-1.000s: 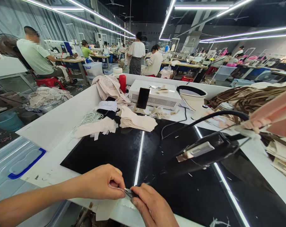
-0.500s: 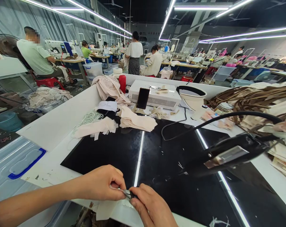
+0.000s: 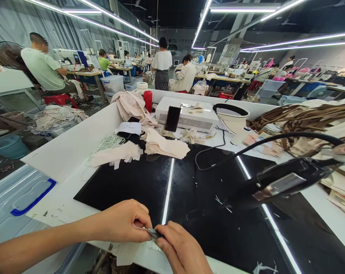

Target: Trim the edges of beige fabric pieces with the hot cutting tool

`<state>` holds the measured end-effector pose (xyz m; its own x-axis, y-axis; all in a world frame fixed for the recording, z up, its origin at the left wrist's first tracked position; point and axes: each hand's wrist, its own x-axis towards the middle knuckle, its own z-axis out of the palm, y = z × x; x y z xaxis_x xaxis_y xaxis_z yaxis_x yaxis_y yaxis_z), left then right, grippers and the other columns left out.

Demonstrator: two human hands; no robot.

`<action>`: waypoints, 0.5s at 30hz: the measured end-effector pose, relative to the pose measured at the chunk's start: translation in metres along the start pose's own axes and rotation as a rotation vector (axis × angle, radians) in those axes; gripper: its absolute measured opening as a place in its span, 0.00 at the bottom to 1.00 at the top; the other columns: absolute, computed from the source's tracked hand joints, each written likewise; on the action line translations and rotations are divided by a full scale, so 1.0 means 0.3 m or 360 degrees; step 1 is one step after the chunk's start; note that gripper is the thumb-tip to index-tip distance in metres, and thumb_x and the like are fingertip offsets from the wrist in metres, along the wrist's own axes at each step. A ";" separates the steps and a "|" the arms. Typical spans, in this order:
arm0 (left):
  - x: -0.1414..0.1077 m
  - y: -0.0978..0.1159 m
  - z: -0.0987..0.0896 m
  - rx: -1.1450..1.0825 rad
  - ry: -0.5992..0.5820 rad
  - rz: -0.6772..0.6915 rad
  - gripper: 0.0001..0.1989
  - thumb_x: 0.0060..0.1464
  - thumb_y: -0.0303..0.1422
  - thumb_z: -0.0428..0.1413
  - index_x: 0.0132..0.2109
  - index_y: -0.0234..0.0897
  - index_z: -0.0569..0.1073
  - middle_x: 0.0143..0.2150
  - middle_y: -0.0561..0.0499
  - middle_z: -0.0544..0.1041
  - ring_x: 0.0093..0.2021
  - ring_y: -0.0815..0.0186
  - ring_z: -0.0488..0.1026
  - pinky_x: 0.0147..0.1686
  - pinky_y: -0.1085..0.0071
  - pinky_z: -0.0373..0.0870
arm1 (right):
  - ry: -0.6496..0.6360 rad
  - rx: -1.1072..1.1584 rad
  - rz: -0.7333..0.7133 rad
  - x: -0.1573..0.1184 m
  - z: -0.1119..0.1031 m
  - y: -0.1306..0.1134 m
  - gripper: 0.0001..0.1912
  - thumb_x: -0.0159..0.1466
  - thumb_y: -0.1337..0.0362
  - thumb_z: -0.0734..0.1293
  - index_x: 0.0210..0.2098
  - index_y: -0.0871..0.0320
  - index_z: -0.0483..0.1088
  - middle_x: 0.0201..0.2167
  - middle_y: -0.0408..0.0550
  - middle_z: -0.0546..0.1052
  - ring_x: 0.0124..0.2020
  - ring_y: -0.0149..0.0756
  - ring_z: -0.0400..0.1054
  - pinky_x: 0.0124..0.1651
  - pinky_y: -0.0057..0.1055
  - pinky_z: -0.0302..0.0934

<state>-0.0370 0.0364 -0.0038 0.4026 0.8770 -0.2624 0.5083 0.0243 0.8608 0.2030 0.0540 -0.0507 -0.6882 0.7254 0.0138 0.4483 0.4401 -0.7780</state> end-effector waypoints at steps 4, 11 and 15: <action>0.001 0.001 0.002 0.0015 0.0002 -0.0005 0.04 0.52 0.31 0.65 0.30 0.37 0.81 0.26 0.57 0.68 0.27 0.73 0.64 0.26 0.76 0.55 | -0.0067 0.0044 0.0011 0.007 -0.006 -0.006 0.24 0.75 0.45 0.57 0.51 0.49 0.80 0.39 0.47 0.81 0.42 0.37 0.78 0.45 0.28 0.71; 0.002 0.003 0.005 0.0019 0.0008 -0.0009 0.04 0.52 0.31 0.64 0.30 0.38 0.82 0.26 0.57 0.67 0.27 0.73 0.64 0.26 0.76 0.55 | -0.0107 0.0027 -0.0034 0.012 -0.013 -0.008 0.24 0.76 0.46 0.57 0.50 0.49 0.80 0.37 0.47 0.80 0.40 0.37 0.77 0.44 0.28 0.70; 0.006 -0.007 0.012 0.0032 0.0006 0.0007 0.05 0.52 0.32 0.64 0.30 0.38 0.82 0.26 0.57 0.67 0.27 0.72 0.64 0.26 0.76 0.55 | -0.0051 -0.0003 -0.0064 0.008 -0.009 -0.004 0.22 0.76 0.47 0.57 0.51 0.49 0.79 0.39 0.47 0.81 0.41 0.36 0.78 0.44 0.27 0.71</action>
<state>-0.0347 0.0363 -0.0077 0.4019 0.8789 -0.2569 0.5218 0.0107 0.8530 0.2024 0.0566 -0.0483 -0.7237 0.6897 0.0246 0.4210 0.4695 -0.7761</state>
